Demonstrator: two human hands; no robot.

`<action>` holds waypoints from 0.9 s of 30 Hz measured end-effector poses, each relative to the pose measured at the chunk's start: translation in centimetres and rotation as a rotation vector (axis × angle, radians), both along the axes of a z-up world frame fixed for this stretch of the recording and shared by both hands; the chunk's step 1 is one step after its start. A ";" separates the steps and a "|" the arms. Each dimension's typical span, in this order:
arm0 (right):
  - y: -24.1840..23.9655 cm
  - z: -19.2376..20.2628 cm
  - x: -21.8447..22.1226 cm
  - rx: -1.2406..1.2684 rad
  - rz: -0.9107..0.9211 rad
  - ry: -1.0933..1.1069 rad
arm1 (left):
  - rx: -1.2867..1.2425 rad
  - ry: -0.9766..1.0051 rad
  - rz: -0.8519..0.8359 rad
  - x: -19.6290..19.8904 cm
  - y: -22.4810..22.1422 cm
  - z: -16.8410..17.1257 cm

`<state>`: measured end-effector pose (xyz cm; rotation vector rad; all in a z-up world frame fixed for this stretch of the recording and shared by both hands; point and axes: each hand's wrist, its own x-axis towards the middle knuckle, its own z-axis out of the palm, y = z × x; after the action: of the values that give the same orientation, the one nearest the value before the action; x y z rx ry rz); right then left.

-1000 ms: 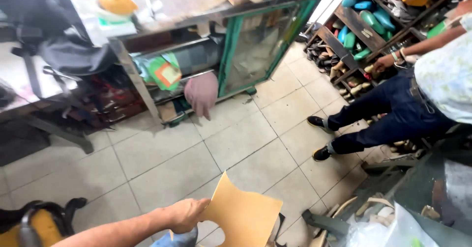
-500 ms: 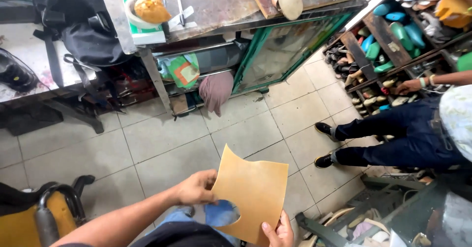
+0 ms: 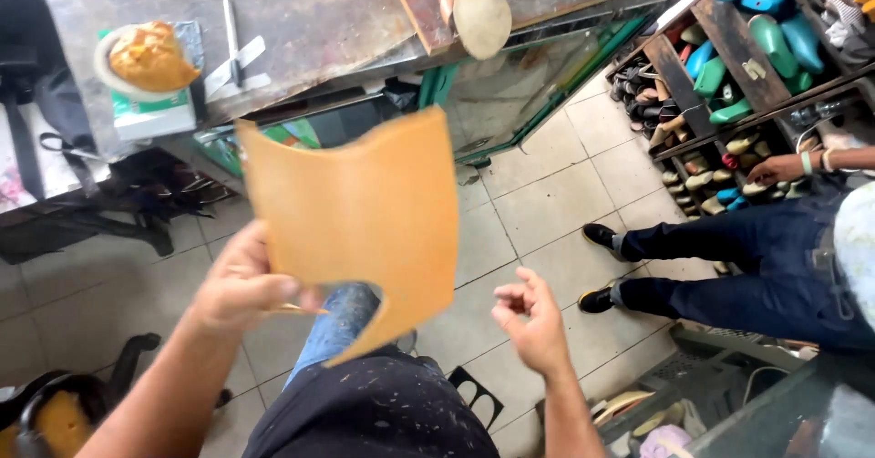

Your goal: The person is marking and cutting out specific shapes from a leather sheet to be used for shoe repairs.

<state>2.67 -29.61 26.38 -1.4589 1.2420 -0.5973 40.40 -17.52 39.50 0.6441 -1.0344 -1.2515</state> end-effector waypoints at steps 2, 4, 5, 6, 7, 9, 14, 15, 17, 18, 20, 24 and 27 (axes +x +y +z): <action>-4.8 0.8 -0.3 -0.061 0.013 0.022 | -0.021 0.136 0.084 1.7 -1.5 -0.4; -11.0 1.2 1.1 -0.136 0.039 0.031 | -0.056 0.259 0.179 4.4 -3.9 -2.3; -13.2 1.6 1.7 -0.212 0.032 0.068 | -0.006 0.333 0.290 5.7 -4.6 -3.7; -15.4 1.8 2.4 -0.288 0.027 0.105 | 0.046 0.405 0.402 7.1 -5.3 -5.2; -17.1 2.6 3.5 -0.286 0.056 0.117 | 0.047 0.422 0.429 8.1 -6.7 -6.5; -20.2 4.4 6.2 -0.364 -0.008 0.143 | -0.073 0.526 0.296 11.0 -9.7 -8.6; -30.0 6.1 11.2 -0.736 0.130 0.253 | 0.075 0.629 0.467 14.0 -17.5 -11.7; -31.5 6.7 12.0 -0.793 0.150 0.281 | 0.141 0.657 0.511 14.1 -18.2 -12.2; -34.4 7.2 14.4 -0.780 0.168 0.236 | 0.294 0.592 0.583 15.2 -20.5 -11.9; -35.6 7.4 15.2 -0.776 0.179 0.188 | 0.439 0.523 0.641 15.2 -21.1 -11.8; -35.1 8.9 18.4 -0.758 0.225 0.149 | 0.590 0.269 0.680 14.2 -20.9 -10.1; -35.1 10.4 24.6 -1.006 0.473 0.252 | 0.895 -0.815 0.776 14.6 -22.5 -5.5; -35.8 8.6 25.4 -1.086 0.492 0.355 | 0.815 -1.451 1.040 13.6 -21.6 -6.0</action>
<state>28.02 -65.38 34.94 -2.7667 0.7248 -0.7218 54.03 -39.13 33.50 2.5310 -0.9198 -0.0149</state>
